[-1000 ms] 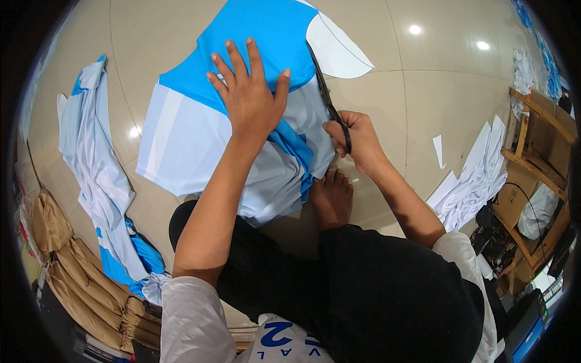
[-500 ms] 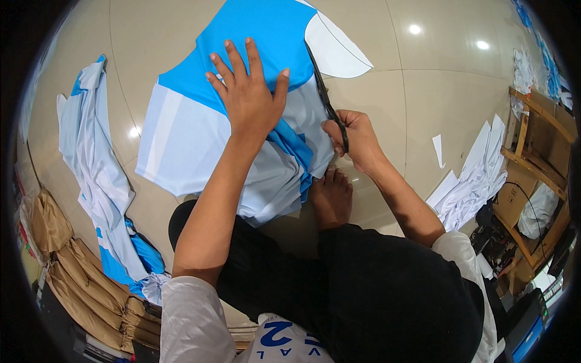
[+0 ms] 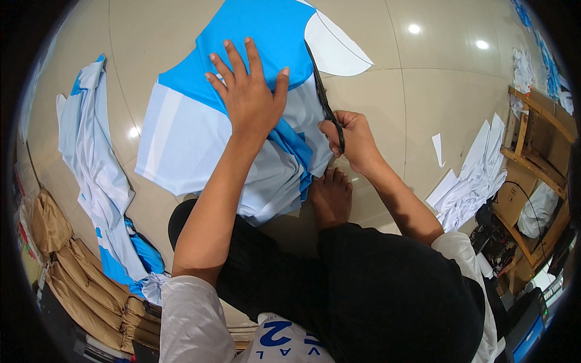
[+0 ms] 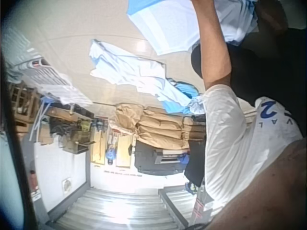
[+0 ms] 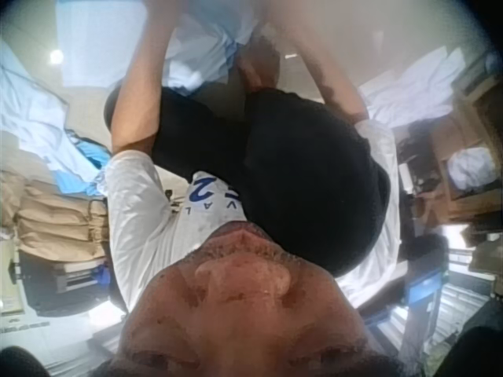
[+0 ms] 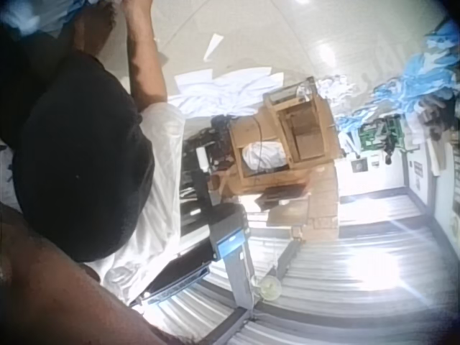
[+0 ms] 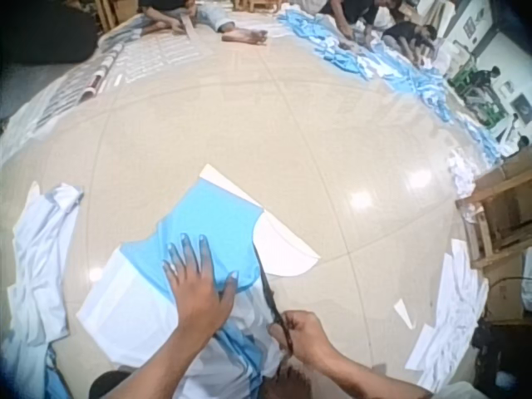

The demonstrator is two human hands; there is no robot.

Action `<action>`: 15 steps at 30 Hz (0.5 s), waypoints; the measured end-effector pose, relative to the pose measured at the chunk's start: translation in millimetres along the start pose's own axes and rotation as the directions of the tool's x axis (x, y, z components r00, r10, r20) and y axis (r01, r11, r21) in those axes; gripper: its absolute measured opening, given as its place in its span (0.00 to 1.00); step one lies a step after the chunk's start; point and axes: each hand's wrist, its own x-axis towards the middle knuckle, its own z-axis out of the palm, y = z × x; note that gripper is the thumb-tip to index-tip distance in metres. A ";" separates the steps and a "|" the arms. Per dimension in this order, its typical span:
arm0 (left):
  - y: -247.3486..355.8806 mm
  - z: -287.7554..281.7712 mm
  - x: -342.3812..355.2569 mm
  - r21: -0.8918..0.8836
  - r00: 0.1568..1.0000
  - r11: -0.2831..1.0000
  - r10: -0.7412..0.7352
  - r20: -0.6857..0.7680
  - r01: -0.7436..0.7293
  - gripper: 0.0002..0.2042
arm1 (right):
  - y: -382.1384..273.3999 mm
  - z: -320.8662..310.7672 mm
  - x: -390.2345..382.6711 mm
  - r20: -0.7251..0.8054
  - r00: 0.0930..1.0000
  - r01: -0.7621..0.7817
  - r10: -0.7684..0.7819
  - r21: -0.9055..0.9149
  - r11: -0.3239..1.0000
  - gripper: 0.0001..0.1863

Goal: The person sits on the floor and uses scissors to cut a blue and white piece of fabric, following a white paper pattern placed on top. After cutting, the person removes the pattern and unfolds the fabric to inspect the result.

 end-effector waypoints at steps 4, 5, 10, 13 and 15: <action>-0.6 0.4 -0.6 0.006 1.000 1.000 0.001 -0.006 -0.001 0.45 | -3.3 2.2 -1.9 -0.013 1.000 0.000 0.001 0.021 1.000 0.12; -0.5 0.5 -0.8 0.006 1.000 1.000 -0.001 -0.007 0.001 0.44 | -3.7 2.8 -2.5 -0.013 1.000 0.002 -0.002 0.023 1.000 0.12; 1.6 0.6 -0.8 0.017 1.000 1.000 -0.012 -0.004 0.012 0.44 | -0.1 3.1 -2.5 -0.013 1.000 0.015 -0.015 -0.011 1.000 0.13; 2.2 -1.3 -0.9 0.023 1.000 0.999 -0.023 0.005 0.023 0.44 | -0.5 5.4 -2.6 -0.021 1.000 0.001 -0.001 -0.006 1.000 0.13; 4.7 -2.6 -1.8 0.009 0.999 0.999 -0.034 0.010 0.034 0.44 | -2.2 7.6 -2.3 -0.027 1.000 -0.010 0.011 0.019 1.000 0.14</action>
